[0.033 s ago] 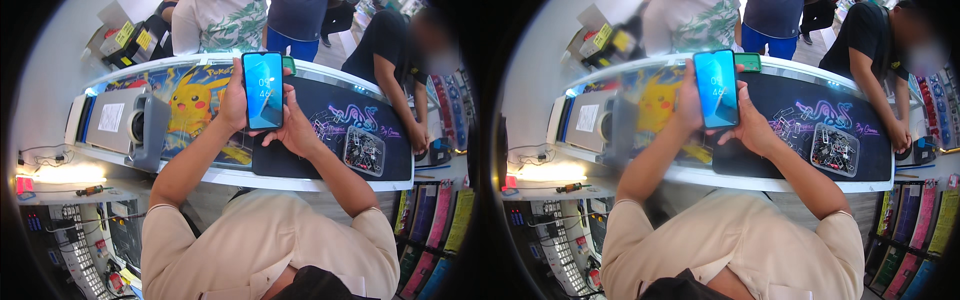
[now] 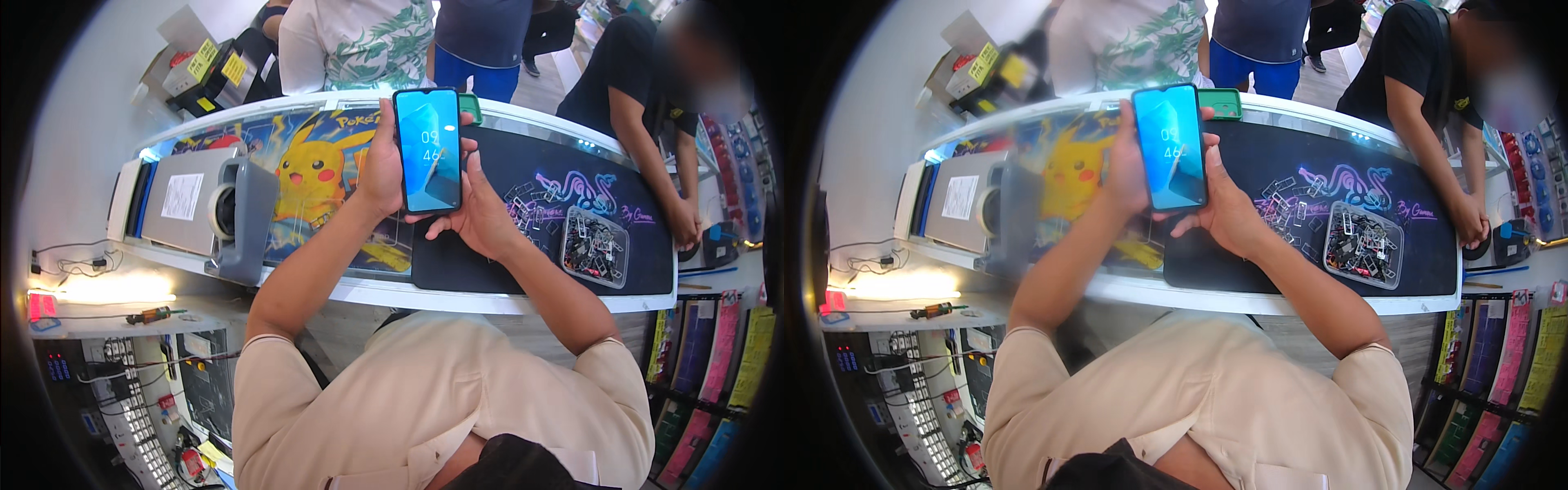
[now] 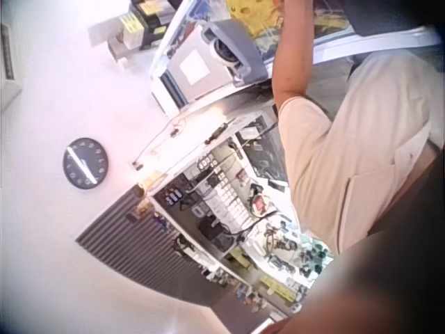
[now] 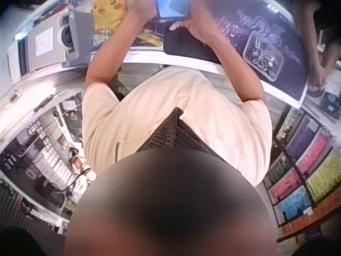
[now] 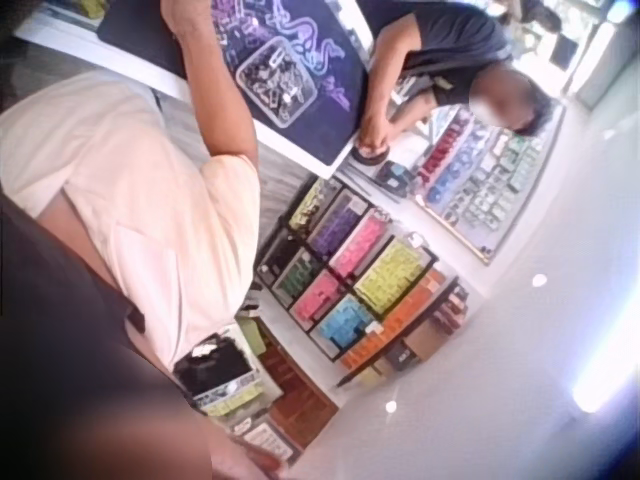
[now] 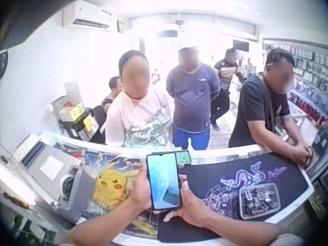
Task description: The person handles small metal brackets and a smartphone at a service counter. They attach a bracket to the phone, test the screen, and then place the phone into a green protective case.
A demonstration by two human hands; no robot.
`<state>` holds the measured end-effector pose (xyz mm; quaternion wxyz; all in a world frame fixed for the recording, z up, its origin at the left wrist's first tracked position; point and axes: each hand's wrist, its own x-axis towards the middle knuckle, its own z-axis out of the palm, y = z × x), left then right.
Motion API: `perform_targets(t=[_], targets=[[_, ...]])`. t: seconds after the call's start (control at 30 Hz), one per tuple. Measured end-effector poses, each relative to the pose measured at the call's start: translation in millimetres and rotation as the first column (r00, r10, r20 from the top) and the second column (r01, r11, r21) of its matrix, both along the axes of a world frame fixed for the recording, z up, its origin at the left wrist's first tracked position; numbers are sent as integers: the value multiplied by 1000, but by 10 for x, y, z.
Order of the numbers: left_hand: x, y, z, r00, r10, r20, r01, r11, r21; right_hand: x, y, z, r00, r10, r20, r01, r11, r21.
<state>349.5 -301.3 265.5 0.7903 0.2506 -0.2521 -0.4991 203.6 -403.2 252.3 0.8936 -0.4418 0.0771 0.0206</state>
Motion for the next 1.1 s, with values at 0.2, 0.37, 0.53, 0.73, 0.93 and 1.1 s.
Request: perform_targets(t=[0.2, 0.37, 0.53, 0.73, 0.93, 1.1], targets=[[88, -44, -151, 997, -70, -18, 69, 997, -23, -23, 45, -2, 986, -167, -12, 167, 986, 21], [26, -45, -157, 999, -39, 15, 39, 999, 29, -32, -49, -63, 995, -83, 50, 84, 996, -18], [15, -60, -148, 999, -38, 38, 37, 999, 40, -43, -94, -145, 996, -69, 52, 70, 998, -3], [37, -67, -184, 999, -45, 6, 45, 998, 47, -33, -92, -164, 996, -90, -12, 90, 996, 5], [31, -53, -176, 998, -59, -11, 59, 998, 34, -49, -90, -170, 995, -99, -8, 99, 995, -10], [35, -44, -183, 998, -61, -2, 61, 997, 36, -49, -95, -183, 995, -94, -14, 94, 996, -9]])
